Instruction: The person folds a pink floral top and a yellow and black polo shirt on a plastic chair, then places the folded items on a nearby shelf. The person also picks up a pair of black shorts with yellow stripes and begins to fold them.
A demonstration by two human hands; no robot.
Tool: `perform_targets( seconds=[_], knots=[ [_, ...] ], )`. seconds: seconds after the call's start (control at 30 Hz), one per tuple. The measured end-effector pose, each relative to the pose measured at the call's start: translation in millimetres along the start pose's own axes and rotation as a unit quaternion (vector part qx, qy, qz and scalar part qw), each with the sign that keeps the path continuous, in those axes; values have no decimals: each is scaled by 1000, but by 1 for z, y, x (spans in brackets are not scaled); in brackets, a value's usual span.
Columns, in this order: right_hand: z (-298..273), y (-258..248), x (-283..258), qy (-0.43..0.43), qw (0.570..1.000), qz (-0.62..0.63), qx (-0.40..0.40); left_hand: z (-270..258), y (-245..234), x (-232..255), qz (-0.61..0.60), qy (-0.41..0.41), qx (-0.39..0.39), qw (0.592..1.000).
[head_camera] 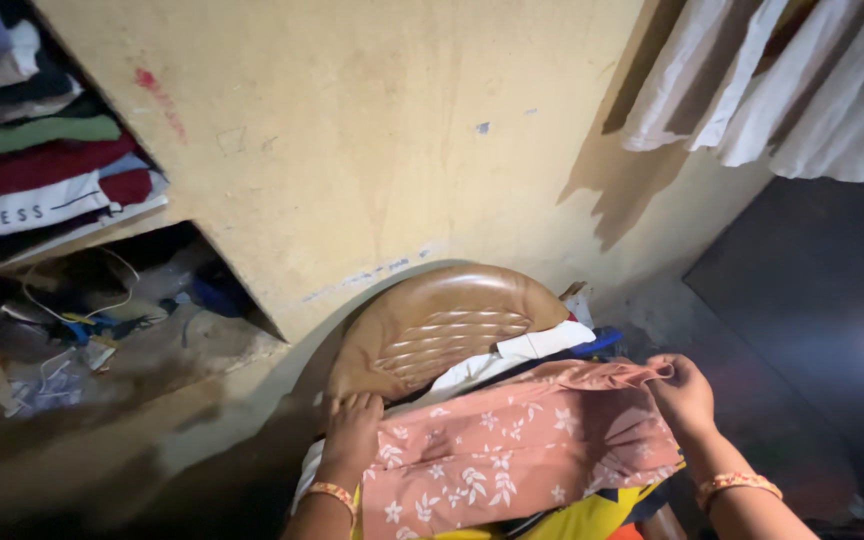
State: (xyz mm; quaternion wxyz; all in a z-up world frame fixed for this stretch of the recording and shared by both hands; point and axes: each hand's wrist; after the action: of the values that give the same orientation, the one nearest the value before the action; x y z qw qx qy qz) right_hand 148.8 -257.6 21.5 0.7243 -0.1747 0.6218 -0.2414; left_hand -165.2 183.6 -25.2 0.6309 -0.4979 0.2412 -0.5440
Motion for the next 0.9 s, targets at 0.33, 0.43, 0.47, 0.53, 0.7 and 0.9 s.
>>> perform_targets(
  seconds=[0.33, 0.43, 0.47, 0.53, 0.7, 0.9],
  knots=[
    [-79, -39, 4, -47, 993, -62, 94, -41, -22, 4, -50, 102, -66, 991],
    [-94, -45, 7, -57, 988, -79, 123, -46, -29, 5, -57, 99, -62, 992],
    [-97, -47, 10, -63, 985, -87, 132, -48, -31, 5, -53, 96, -71, 991],
    [-101, -48, 18, -31, 987, -109, 117, -49, -33, 3, -45, 91, -90, 991],
    [-106, -41, 49, 161, 984, -12, -68, -57, -37, 7, 3, 42, -180, 983],
    [-97, -22, 69, 236, 949, 198, -71, -42, -42, 41, -83, 66, -143, 984]
  ],
)
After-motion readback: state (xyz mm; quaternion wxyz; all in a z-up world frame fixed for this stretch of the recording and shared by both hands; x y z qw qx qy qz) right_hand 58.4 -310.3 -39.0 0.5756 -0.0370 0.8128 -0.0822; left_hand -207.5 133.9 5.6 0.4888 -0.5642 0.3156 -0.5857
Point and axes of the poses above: each hand's wrist, its own z-axis towards the middle knuckle, its own y-axis out of the palm, x = y × z, and after that the axes turned 11 degrees about x, right-handed
